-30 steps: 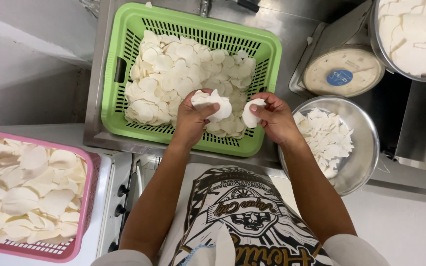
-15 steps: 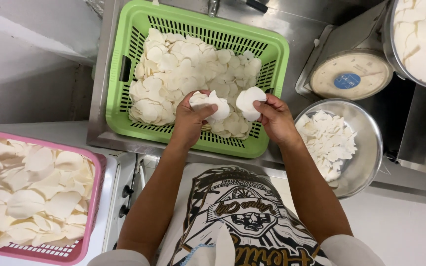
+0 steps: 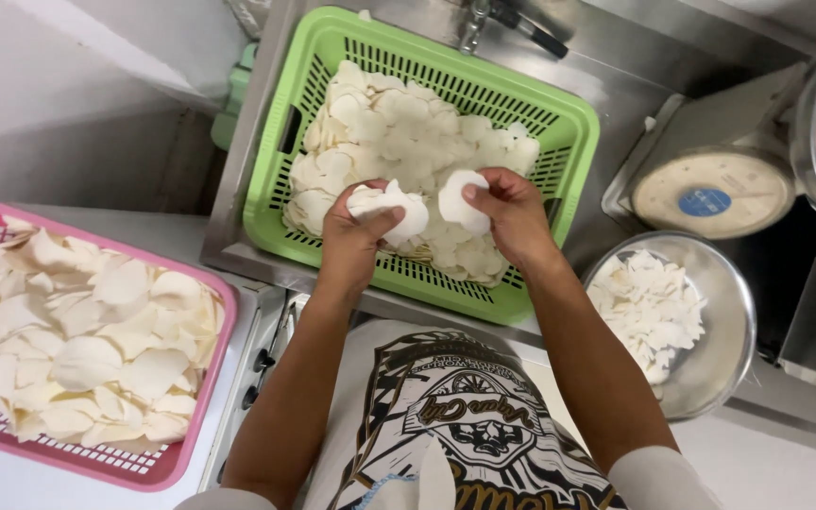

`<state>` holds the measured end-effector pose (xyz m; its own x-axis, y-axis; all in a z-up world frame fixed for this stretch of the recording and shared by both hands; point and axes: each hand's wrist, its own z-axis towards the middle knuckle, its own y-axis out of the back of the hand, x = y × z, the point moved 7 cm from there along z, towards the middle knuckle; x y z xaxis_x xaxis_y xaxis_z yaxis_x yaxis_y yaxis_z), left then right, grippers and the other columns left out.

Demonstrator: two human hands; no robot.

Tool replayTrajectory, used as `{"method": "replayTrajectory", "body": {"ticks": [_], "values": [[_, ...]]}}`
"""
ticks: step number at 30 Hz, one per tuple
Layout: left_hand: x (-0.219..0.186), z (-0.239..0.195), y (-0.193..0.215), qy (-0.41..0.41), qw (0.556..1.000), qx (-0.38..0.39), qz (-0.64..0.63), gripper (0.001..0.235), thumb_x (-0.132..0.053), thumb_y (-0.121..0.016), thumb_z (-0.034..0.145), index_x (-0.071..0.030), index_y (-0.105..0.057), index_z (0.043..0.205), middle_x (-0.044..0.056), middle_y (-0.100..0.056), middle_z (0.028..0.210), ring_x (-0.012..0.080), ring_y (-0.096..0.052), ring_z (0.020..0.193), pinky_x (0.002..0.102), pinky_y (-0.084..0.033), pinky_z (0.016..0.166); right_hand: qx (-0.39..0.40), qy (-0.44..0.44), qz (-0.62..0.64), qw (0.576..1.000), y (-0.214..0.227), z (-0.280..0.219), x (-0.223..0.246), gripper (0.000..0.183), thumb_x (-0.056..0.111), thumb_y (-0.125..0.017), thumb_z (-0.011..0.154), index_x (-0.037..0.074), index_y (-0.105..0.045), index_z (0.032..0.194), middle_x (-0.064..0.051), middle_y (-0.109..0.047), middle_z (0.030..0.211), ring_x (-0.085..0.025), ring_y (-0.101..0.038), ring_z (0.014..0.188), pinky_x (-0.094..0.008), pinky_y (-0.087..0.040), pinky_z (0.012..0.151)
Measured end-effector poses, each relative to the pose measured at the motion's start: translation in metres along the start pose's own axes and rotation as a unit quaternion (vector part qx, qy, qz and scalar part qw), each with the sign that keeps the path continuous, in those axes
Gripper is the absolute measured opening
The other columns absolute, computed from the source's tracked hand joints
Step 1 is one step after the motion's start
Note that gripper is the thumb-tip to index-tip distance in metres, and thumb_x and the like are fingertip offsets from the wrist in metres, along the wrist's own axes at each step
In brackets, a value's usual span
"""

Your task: The person lifts a basket of sliced food from a deep fryer using a metal handle. They then move to a sink area and separate white, thin slices from a green basket into a metal bowl by hand. Finally, they return to the fryer and transfer the fried slices into a green basket.

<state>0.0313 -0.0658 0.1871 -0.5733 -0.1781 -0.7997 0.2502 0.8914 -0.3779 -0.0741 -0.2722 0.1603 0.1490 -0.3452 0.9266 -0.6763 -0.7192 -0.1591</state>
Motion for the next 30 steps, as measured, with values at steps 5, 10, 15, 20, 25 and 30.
{"method": "replayTrajectory", "body": {"ticks": [5,10,15,20,25,30], "values": [[-0.054,0.001,0.041,-0.081,0.995,-0.064,-0.014,0.044,0.005,-0.087,0.073,-0.005,-0.072,0.112,0.009,-0.071,0.088,0.0178,-0.072,0.077,0.031,-0.067,0.065,0.000,0.002,-0.068,0.998,-0.057,0.058,-0.001,0.014,0.019,-0.083,0.092,0.010,-0.074,0.087,0.002,-0.059,0.068,-0.007,-0.059,0.060,-0.020,-0.051,0.054],[-0.105,0.014,0.081,-0.164,0.981,-0.094,-0.035,0.039,0.005,-0.088,0.074,-0.005,-0.072,0.108,0.006,-0.071,0.083,0.0149,-0.074,0.070,0.024,-0.064,0.054,0.021,0.012,-0.066,0.998,-0.096,0.122,-0.016,0.027,0.029,-0.089,0.089,0.010,-0.072,0.082,0.001,-0.060,0.067,-0.007,-0.061,0.059,-0.019,-0.051,0.051],[-0.117,0.039,0.096,-0.132,0.988,-0.069,-0.043,0.033,-0.003,-0.085,0.076,-0.015,-0.071,0.103,0.007,-0.071,0.101,0.0226,-0.070,0.085,0.032,-0.059,0.054,0.092,-0.013,-0.097,0.991,-0.137,0.121,0.010,0.022,0.009,-0.084,0.090,0.020,-0.064,0.089,0.010,-0.052,0.074,-0.004,-0.045,0.068,-0.021,-0.041,0.064],[-0.120,0.058,0.086,-0.118,0.990,-0.058,-0.048,0.033,-0.002,-0.085,0.073,-0.015,-0.071,0.100,0.006,-0.070,0.098,0.0199,-0.068,0.078,0.028,-0.052,0.047,0.113,-0.024,-0.083,0.990,-0.150,0.123,0.009,0.026,0.010,-0.080,0.088,0.016,-0.071,0.111,-0.001,-0.075,0.086,-0.006,-0.061,0.065,-0.022,-0.033,0.050],[-0.126,0.074,0.071,-0.133,0.988,-0.057,-0.050,0.038,0.003,-0.089,0.071,-0.006,-0.074,0.105,0.007,-0.074,0.085,0.0174,-0.075,0.074,0.030,-0.067,0.062,0.038,0.043,-0.103,0.993,-0.145,0.127,0.015,0.019,0.023,-0.082,0.093,0.009,-0.070,0.088,-0.002,-0.063,0.066,-0.006,-0.060,0.058,-0.019,-0.053,0.053],[-0.121,0.091,0.062,-0.115,0.992,-0.038,-0.041,0.043,0.003,-0.091,0.068,-0.007,-0.074,0.106,0.009,-0.075,0.087,0.0199,-0.076,0.077,0.034,-0.068,0.064,0.043,0.078,-0.169,0.982,-0.153,0.125,0.025,0.033,0.040,-0.082,0.095,0.010,-0.070,0.092,-0.004,-0.064,0.070,-0.009,-0.059,0.062,-0.023,-0.052,0.058]]}}
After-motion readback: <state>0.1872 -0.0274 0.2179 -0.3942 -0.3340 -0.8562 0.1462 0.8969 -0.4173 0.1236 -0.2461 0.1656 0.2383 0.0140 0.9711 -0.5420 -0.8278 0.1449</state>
